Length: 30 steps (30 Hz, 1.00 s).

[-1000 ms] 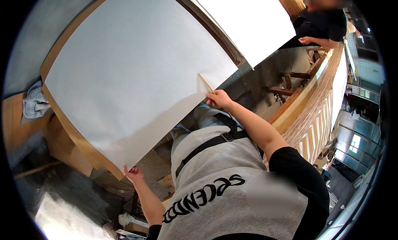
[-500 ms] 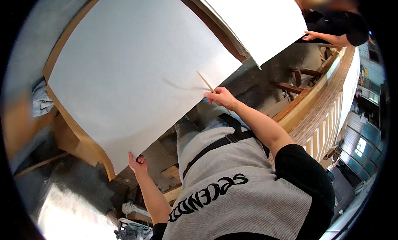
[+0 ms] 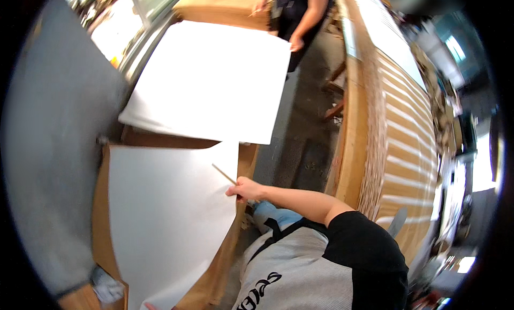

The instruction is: The person repeatedly picks up large brown and white paper sheets and places them onto a long wooden structure. The person handles the sheets one at a time, aligning them along the surface and smoothing them down.

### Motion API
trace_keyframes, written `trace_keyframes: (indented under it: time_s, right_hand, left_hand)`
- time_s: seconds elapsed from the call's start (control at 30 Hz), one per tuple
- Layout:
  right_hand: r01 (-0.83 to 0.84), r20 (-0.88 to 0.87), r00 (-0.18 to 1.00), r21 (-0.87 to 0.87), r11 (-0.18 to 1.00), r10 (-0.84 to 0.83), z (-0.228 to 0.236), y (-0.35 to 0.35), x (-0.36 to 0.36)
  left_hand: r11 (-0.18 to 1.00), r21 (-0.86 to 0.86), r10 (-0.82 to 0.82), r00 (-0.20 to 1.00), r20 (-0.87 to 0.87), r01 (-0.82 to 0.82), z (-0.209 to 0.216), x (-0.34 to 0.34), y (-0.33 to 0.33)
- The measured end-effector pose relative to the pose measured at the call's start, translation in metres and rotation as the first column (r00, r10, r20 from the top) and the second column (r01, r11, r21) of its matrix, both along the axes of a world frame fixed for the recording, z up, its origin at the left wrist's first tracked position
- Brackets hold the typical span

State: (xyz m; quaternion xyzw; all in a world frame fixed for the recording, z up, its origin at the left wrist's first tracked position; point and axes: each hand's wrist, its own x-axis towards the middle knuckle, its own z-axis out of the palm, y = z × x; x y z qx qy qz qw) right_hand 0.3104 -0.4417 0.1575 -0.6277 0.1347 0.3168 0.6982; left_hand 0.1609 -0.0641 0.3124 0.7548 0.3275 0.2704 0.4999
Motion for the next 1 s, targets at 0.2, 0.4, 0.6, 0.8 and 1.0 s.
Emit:
trace_keyframes:
  time_s: [0.2, 0.4, 0.6, 0.8, 1.0]
  right_hand:
    - [0.227, 0.182, 0.959, -0.03, 0.973, -0.218, 0.149, -0.134, -0.043]
    - [0.582, 0.539, 0.758, -0.306, 0.754, -0.367, 0.342, -0.195, -0.109]
    - [0.909, 0.882, 0.339, -0.217, 0.357, -0.327, 0.459, -0.301, -0.163]
    - [0.794, 0.977, 0.21, -0.155, 0.588, -0.025, 0.572, -0.409, -0.179]
    - [0.841, 0.969, 0.1, -0.203, 0.502, 0.224, 0.632, -0.476, -0.202]
  left_hand:
    - [0.935, -0.109, -0.338, 0.941, 0.016, 0.338, 0.104, 0.103, -0.063]
    - [0.662, -0.236, -0.524, 0.665, 0.533, 0.711, 0.177, 0.136, -0.165]
    - [0.009, -0.314, -0.528, 0.271, 0.805, 0.949, 0.204, 0.219, -0.302]
    - [-0.495, -0.117, -0.354, -0.077, 0.932, 0.861, 0.262, 0.256, -0.467]
    - [-0.739, 0.17, -0.126, -0.382, 0.916, 0.652, 0.31, 0.306, -0.641]
